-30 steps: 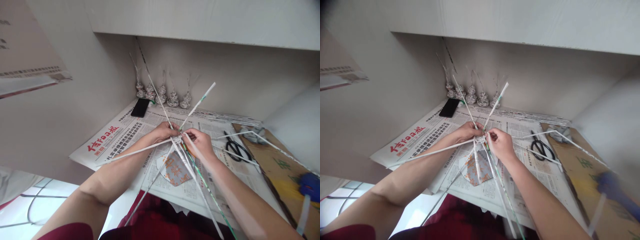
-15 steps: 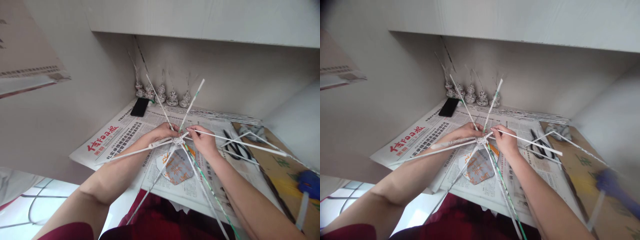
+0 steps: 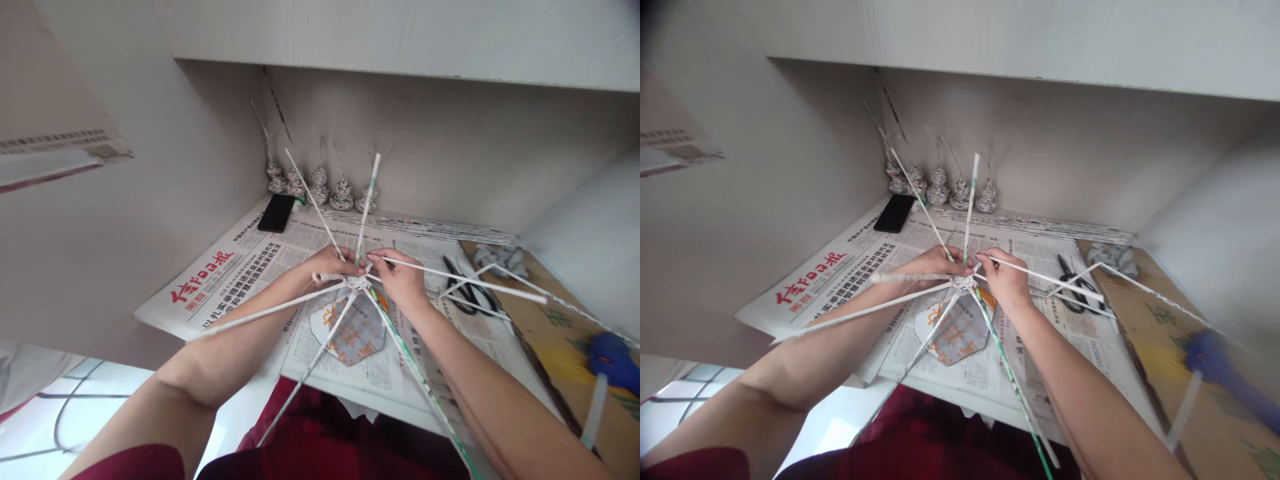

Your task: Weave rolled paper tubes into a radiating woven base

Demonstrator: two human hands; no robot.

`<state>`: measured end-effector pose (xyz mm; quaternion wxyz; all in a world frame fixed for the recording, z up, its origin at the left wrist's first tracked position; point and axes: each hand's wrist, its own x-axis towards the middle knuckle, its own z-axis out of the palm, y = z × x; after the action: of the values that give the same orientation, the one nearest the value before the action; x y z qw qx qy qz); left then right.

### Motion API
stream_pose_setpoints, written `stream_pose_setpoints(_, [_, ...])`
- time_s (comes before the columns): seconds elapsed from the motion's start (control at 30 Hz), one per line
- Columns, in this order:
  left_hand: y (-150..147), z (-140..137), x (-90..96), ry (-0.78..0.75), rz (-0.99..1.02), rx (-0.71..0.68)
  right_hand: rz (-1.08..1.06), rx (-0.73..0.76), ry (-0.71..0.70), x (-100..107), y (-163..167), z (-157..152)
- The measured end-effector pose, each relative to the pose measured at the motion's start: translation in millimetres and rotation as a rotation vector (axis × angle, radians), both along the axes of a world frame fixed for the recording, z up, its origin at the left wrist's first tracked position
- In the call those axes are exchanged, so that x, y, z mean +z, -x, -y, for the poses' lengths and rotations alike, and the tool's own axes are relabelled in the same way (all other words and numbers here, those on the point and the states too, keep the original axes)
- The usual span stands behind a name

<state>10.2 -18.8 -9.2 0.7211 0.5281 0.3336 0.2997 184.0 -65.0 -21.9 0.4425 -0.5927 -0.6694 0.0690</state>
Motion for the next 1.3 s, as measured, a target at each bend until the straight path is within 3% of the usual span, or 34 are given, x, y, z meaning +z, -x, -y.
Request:
stream_pose_setpoints(0.07, [-2.0,-0.6,-2.2,0.042,0.021,0.015,-0.007,-0.028,0.010,-0.3,-0.2,-0.7])
stream_pose_setpoints(0.17, [-3.1,-7.3,-3.1,0.112,0.080,0.155,-0.002,-0.080,-0.040,3.9,-3.8,-1.0])
stream_pose_setpoints(0.37, [4.4,-32.3,8.3,0.334,0.440,0.600,0.132,-0.253,-0.384,18.5,-17.1,-0.5])
stream_pose_setpoints(0.5, [3.9,-32.3,14.3,0.412,0.594,0.739,0.031,-0.148,-0.114,24.3,-22.2,1.1])
stream_pose_setpoints(0.57, [0.3,-27.0,13.7,0.382,0.623,0.727,0.055,-0.162,-0.078,30.7,-24.5,4.1])
stream_pose_setpoints(0.7, [-8.7,-15.9,7.0,0.310,0.547,0.631,0.190,-0.236,-0.194,46.3,-24.6,15.2])
stream_pose_setpoints(0.77, [-12.3,-12.1,3.2,0.270,0.523,0.581,0.182,-0.161,-0.104,47.5,-18.4,20.3])
stream_pose_setpoints(0.87, [-15.5,-8.2,-0.3,0.232,0.506,0.511,0.127,0.073,0.119,38.3,-1.9,23.2])
stream_pose_setpoints(0.93, [-16.6,-5.8,-1.1,0.225,0.496,0.472,0.001,0.202,0.267,30.3,10.1,22.4])
stream_pose_setpoints(1.03, [-17.8,-2.3,-2.1,0.200,0.484,0.431,-0.368,0.239,0.369,23.6,24.5,20.3])
stream_pose_setpoints(1.17, [-20.5,2.3,-5.5,0.132,0.462,0.390,-0.840,0.169,0.333,20.1,33.8,18.4])
stream_pose_setpoints(1.3, [-23.4,6.2,-9.1,0.138,0.437,0.385,-0.958,0.116,0.308,10.0,33.4,14.1])
